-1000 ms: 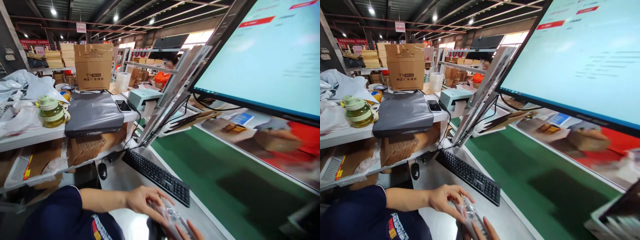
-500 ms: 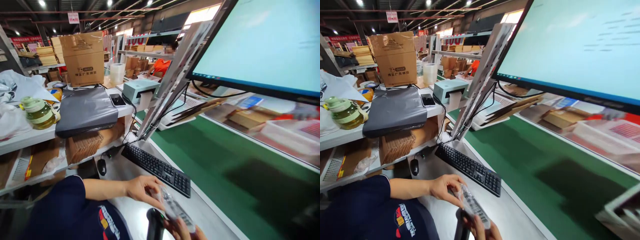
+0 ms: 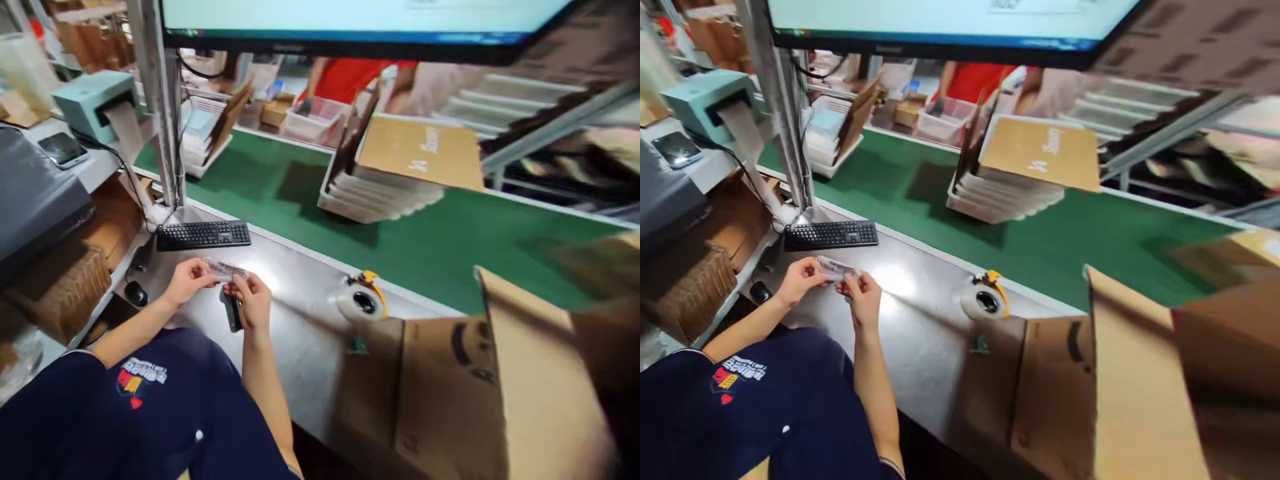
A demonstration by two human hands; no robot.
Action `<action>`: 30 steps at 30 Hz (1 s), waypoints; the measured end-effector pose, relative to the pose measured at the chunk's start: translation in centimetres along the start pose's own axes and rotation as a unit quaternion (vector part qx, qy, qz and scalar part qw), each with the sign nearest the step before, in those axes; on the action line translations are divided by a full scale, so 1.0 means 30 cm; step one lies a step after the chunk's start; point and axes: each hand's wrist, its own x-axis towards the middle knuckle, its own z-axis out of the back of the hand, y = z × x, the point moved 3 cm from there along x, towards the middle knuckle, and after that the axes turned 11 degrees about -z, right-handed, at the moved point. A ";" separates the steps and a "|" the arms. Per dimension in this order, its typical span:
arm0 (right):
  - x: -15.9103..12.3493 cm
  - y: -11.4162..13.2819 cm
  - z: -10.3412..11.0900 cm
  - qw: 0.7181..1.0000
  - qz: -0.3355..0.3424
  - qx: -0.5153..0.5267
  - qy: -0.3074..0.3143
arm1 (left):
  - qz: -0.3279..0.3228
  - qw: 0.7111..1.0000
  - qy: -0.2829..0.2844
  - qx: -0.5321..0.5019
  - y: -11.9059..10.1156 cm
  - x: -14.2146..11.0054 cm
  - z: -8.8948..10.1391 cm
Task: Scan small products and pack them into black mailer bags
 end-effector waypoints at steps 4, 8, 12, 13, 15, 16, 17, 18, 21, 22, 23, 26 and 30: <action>0.003 0.007 -0.019 0.999 -0.021 0.034 -0.031 | 0.032 0.997 -0.067 0.001 0.011 -0.001 0.007; 0.014 0.006 -0.032 0.997 -0.036 0.056 -0.025 | 0.027 0.994 -0.104 0.002 0.008 -0.001 -0.003; 0.033 -0.001 -0.041 0.996 -0.037 0.072 -0.035 | 0.031 0.994 -0.109 -0.007 0.010 0.010 -0.001; 0.034 -0.002 -0.044 0.996 -0.030 0.071 -0.040 | 0.027 0.994 -0.104 -0.008 0.007 0.011 0.001; 0.027 -0.003 -0.050 0.996 -0.010 0.067 -0.052 | 0.013 0.996 -0.085 -0.009 -0.006 0.012 0.004; 0.022 -0.002 -0.054 0.996 0.002 0.066 -0.058 | 0.004 0.997 -0.072 -0.009 -0.013 0.011 0.006; 0.015 -0.001 -0.057 0.996 0.012 0.065 -0.065 | -0.005 0.998 -0.061 -0.010 -0.020 0.011 0.008; 0.010 0.000 -0.061 0.995 0.021 0.064 -0.070 | -0.011 0.999 -0.051 -0.012 -0.025 0.011 0.010; 0.002 0.003 -0.073 0.995 0.034 0.054 -0.074 | -0.007 0.999 -0.050 -0.018 -0.025 0.017 0.022; 0.005 0.004 -0.077 0.996 0.034 0.048 -0.071 | 0.002 0.998 -0.057 -0.021 -0.020 0.021 0.025; 0.010 0.004 -0.081 0.996 0.033 0.041 -0.067 | 0.014 0.997 -0.067 -0.024 -0.014 0.026 0.029; 0.036 0.006 -0.086 0.997 0.018 0.022 -0.066 | 0.051 0.994 -0.090 -0.040 0.007 0.049 0.033; 0.083 0.011 -0.074 0.997 0.007 -0.028 -0.076 | 0.054 0.992 -0.104 -0.036 0.032 0.083 0.043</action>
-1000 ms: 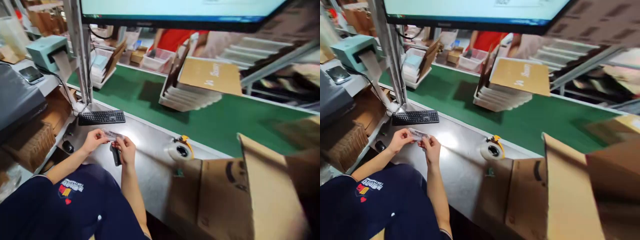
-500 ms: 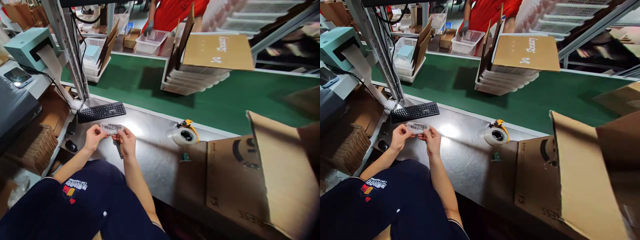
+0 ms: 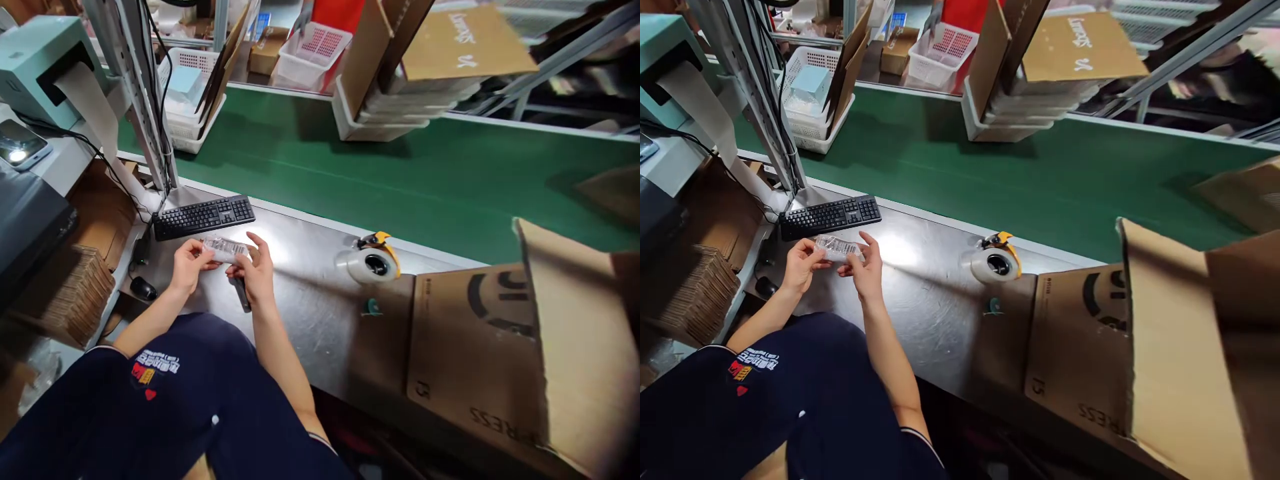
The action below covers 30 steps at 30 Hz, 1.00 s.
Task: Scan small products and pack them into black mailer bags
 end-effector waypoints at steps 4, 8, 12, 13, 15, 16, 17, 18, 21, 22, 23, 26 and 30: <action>0.033 -0.016 0.013 0.997 0.014 -0.068 0.016 | -0.047 0.998 -0.008 0.033 0.023 0.028 0.022; 0.037 -0.053 0.025 0.999 0.029 -0.041 0.017 | -0.079 0.996 0.005 0.035 0.045 0.040 0.042; 0.022 -0.075 0.030 0.996 0.054 -0.064 0.002 | -0.067 0.997 0.015 0.024 0.060 0.043 0.054; 0.015 -0.070 0.031 0.992 0.080 -0.095 -0.012 | -0.062 0.998 0.015 0.024 0.062 0.043 0.057; -0.004 -0.042 0.033 0.964 0.179 -0.186 -0.063 | -0.059 0.998 0.015 0.026 0.064 0.042 0.059; -0.016 -0.024 0.031 0.938 0.240 -0.235 -0.090 | -0.060 0.998 0.017 0.028 0.064 0.041 0.058; -0.025 -0.007 0.027 0.908 0.294 -0.279 -0.105 | -0.063 0.997 0.019 0.032 0.064 0.040 0.057; -0.031 0.005 0.021 0.885 0.331 -0.311 -0.104 | -0.066 0.997 0.023 0.035 0.064 0.038 0.054; -0.015 0.011 0.013 0.898 0.306 -0.313 -0.047 | -0.074 0.996 0.034 0.039 0.061 0.031 0.047; -0.005 0.005 0.014 0.918 0.273 -0.287 -0.029 | -0.075 0.996 0.036 0.039 0.059 0.029 0.046; 0.003 -0.002 0.016 0.936 0.241 -0.255 -0.017 | -0.077 0.995 0.041 0.039 0.056 0.028 0.046; 0.006 -0.009 0.018 0.963 0.202 -0.179 -0.012 | -0.085 0.991 0.084 0.054 0.037 0.024 0.050; -0.035 0.023 0.002 0.953 0.240 -0.185 -0.030 | -0.089 0.978 0.170 0.078 0.006 0.022 0.069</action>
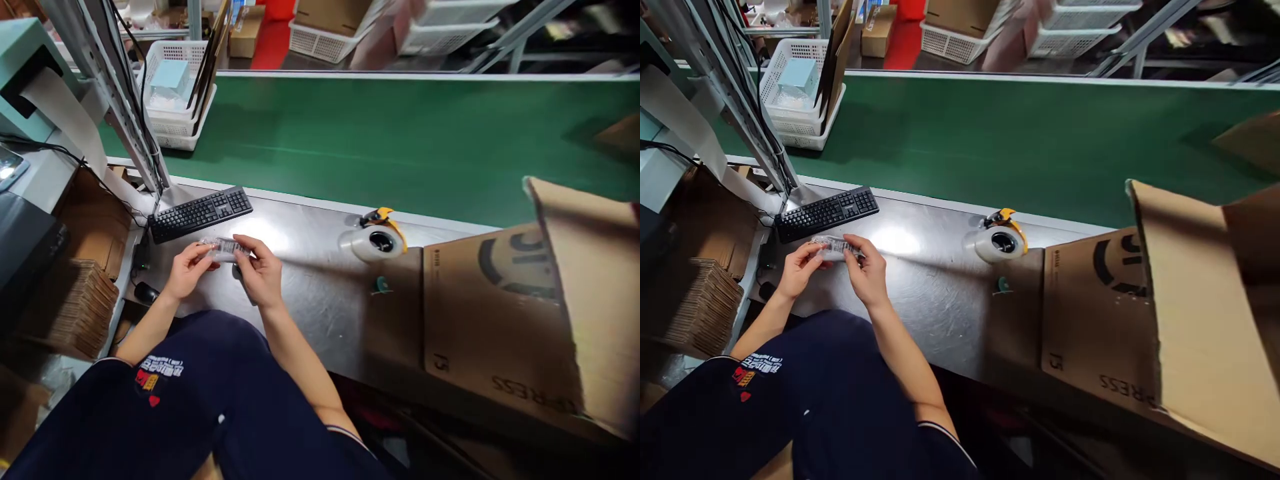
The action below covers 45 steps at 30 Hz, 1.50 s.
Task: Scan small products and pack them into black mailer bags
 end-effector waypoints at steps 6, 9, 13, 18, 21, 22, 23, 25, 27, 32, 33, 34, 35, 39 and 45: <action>-0.037 0.079 -0.007 0.997 0.068 -0.020 -0.034 | 0.053 0.992 0.017 -0.110 -0.016 -0.019 0.012; -0.053 0.108 -0.003 0.989 0.128 -0.046 -0.053 | 0.102 0.974 0.032 -0.200 -0.049 -0.026 -0.003; -0.077 0.152 0.007 0.954 0.260 -0.128 -0.073 | 0.180 0.953 0.102 -0.220 -0.109 -0.019 -0.004; -0.081 0.173 0.015 0.928 0.330 -0.170 -0.037 | 0.233 0.923 0.163 -0.259 -0.123 -0.006 0.002; -0.075 0.177 0.025 0.934 0.313 -0.171 -0.007 | 0.238 0.905 0.179 -0.303 -0.118 -0.019 -0.034; -0.074 0.179 0.029 0.936 0.307 -0.169 -0.001 | 0.235 0.904 0.179 -0.309 -0.118 -0.028 -0.050; -0.074 0.182 0.034 0.938 0.302 -0.167 0.003 | 0.232 0.905 0.177 -0.308 -0.117 -0.038 -0.066; -0.073 0.189 0.044 0.943 0.293 -0.160 0.013 | 0.220 0.913 0.178 -0.292 -0.117 -0.057 -0.091; -0.069 0.192 0.056 0.951 0.269 -0.149 0.021 | 0.203 0.921 0.193 -0.271 -0.118 -0.067 -0.100; -0.062 0.188 0.085 0.977 0.181 -0.110 0.008 | 0.082 0.982 0.155 -0.066 -0.112 -0.019 -0.027; -0.064 0.188 0.085 0.980 0.172 -0.101 0.011 | 0.053 0.988 0.142 -0.027 -0.112 -0.008 -0.012; -0.066 0.190 0.083 0.981 0.166 -0.094 0.016 | 0.036 0.990 0.135 -0.007 -0.112 -0.002 -0.002; -0.069 0.191 0.080 0.982 0.164 -0.090 0.021 | 0.030 0.991 0.132 -0.003 -0.112 0.000 0.002; -0.082 0.194 0.066 0.980 0.168 -0.108 0.017 | 0.048 0.995 0.080 -0.023 -0.128 -0.020 -0.012; -0.116 0.194 0.054 0.960 0.240 -0.144 0.017 | 0.183 0.952 0.146 -0.198 -0.161 -0.040 -0.038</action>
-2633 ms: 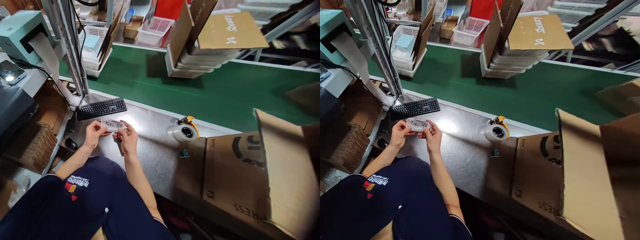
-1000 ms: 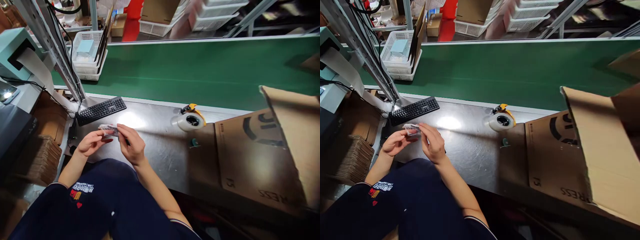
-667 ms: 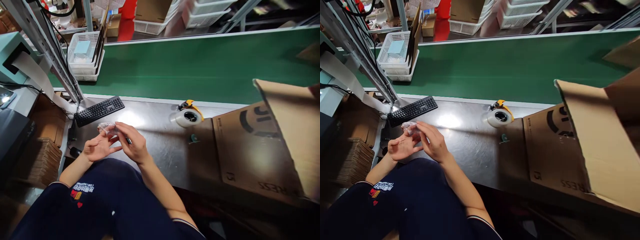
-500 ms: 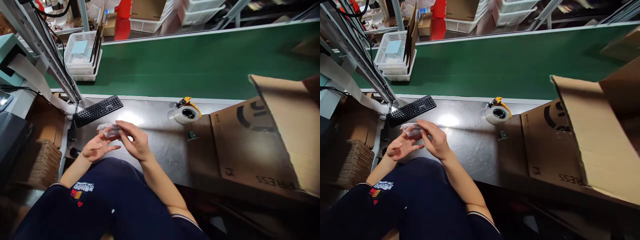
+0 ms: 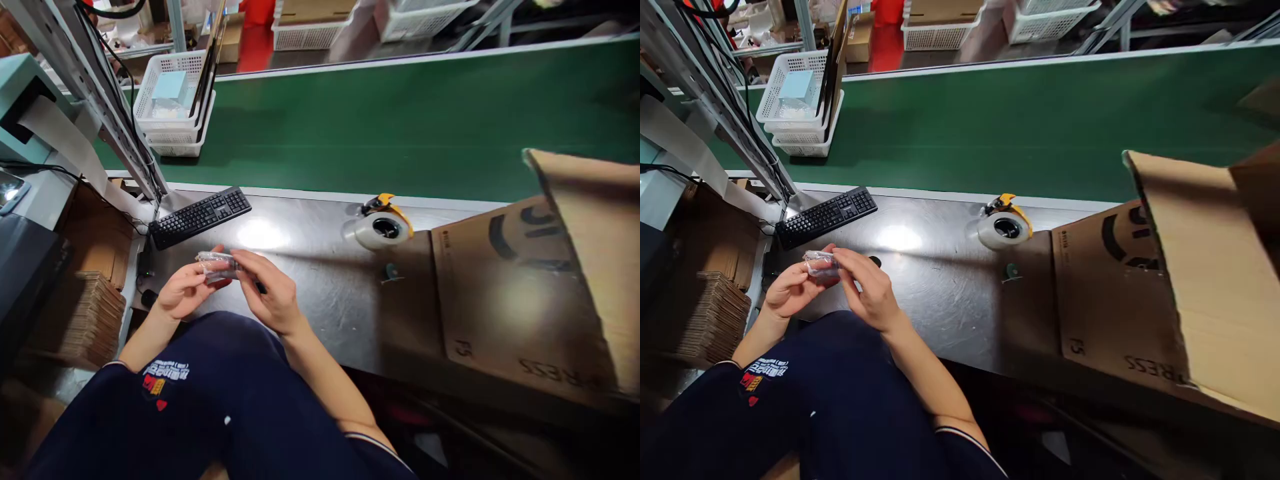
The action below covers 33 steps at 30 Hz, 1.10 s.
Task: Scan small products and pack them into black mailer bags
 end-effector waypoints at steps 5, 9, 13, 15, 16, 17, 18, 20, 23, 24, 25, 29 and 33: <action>-0.006 0.012 0.003 1.000 0.021 -0.003 0.005 | 0.018 0.999 0.031 -0.018 -0.013 0.004 0.000; 0.000 0.010 0.010 1.000 -0.024 0.012 0.002 | 0.001 0.997 0.044 -0.059 0.005 -0.013 -0.020; 0.004 0.003 0.014 0.994 -0.079 0.068 -0.026 | -0.047 0.998 0.028 0.041 0.011 -0.017 0.014; 0.003 -0.002 0.012 0.990 -0.109 0.089 -0.029 | -0.100 0.981 -0.008 0.164 -0.003 -0.013 0.045; 0.002 -0.004 0.010 0.988 -0.121 0.098 -0.026 | -0.125 0.969 -0.017 0.211 -0.011 -0.011 0.055; 0.001 -0.006 0.008 0.986 -0.130 0.107 -0.021 | -0.145 0.959 -0.020 0.241 -0.016 -0.010 0.060; 0.000 -0.008 0.005 0.983 -0.137 0.117 -0.016 | -0.164 0.952 -0.022 0.258 -0.019 -0.009 0.061; -0.004 -0.014 -0.002 0.978 -0.157 0.139 -0.014 | -0.205 0.937 -0.042 0.280 -0.021 -0.008 0.057; -0.012 -0.031 -0.009 0.963 -0.199 0.179 -0.028 | -0.266 0.908 -0.102 0.307 -0.016 -0.006 0.047; -0.014 -0.037 -0.010 0.959 -0.209 0.190 -0.032 | -0.275 0.905 -0.110 0.305 -0.011 -0.003 0.044; -0.015 -0.042 -0.010 0.957 -0.212 0.197 -0.034 | -0.277 0.905 -0.114 0.300 -0.006 0.000 0.040; -0.009 -0.048 -0.005 0.976 -0.160 0.146 -0.014 | -0.266 0.913 -0.119 0.285 0.006 0.013 0.032; -0.001 -0.049 -0.013 0.994 -0.095 0.043 0.045 | -0.243 0.922 -0.097 0.285 0.009 0.019 0.027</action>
